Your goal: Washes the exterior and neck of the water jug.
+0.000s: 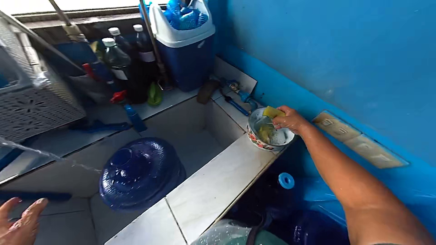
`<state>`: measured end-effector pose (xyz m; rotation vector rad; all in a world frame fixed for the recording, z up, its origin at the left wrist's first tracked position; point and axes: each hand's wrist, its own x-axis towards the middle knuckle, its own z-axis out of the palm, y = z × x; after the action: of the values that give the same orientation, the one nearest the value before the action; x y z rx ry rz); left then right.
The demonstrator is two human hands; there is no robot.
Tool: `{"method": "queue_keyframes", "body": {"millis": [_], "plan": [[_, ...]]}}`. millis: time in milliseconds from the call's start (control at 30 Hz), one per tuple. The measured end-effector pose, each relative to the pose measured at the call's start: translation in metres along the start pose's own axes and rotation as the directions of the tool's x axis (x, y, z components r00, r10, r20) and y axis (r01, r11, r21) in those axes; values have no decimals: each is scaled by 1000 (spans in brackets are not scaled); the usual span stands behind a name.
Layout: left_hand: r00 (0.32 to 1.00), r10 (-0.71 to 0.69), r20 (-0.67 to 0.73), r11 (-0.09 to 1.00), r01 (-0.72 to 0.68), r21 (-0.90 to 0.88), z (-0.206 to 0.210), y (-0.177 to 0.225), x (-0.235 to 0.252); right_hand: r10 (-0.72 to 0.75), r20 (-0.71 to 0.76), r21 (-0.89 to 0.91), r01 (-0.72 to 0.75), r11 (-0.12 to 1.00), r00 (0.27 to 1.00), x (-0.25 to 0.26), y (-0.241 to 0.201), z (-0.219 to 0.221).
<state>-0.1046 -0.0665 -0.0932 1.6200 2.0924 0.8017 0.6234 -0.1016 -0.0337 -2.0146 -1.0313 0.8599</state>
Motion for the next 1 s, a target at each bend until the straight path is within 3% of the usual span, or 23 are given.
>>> {"method": "queue_keyframes", "body": {"millis": [133,300,433,500,600,700,767,833,900,1000], "plan": [[997,-7,79,999,11,-46,36,59,-4,-122,128,-485,170,858,984,4,37,3],[994,35,104,986,-17,-167,72,88,-6,-95,353,-669,323,669,931,3,37,40],[991,95,91,959,-66,-276,88,108,-8,-100,358,-733,346,585,928,21,42,51],[987,127,103,950,-91,-299,93,118,-10,-171,328,-673,357,648,929,25,35,39],[979,149,141,949,-102,-299,104,136,-19,-324,107,-446,336,829,940,20,14,14],[992,125,7,911,-112,-397,130,149,-29,-294,-81,-236,268,934,952,14,2,10],[979,114,-168,850,-184,-493,158,145,-28,-215,-68,-257,192,947,974,19,8,17],[967,71,-245,809,-199,-553,171,143,-24,-120,25,-372,121,920,992,28,14,25],[978,15,-210,787,-141,-600,167,145,-17,-67,3,-440,62,896,998,23,1,31],[997,15,-76,729,-63,-681,149,137,-3,-146,-242,-284,74,956,959,20,-32,32]]}}
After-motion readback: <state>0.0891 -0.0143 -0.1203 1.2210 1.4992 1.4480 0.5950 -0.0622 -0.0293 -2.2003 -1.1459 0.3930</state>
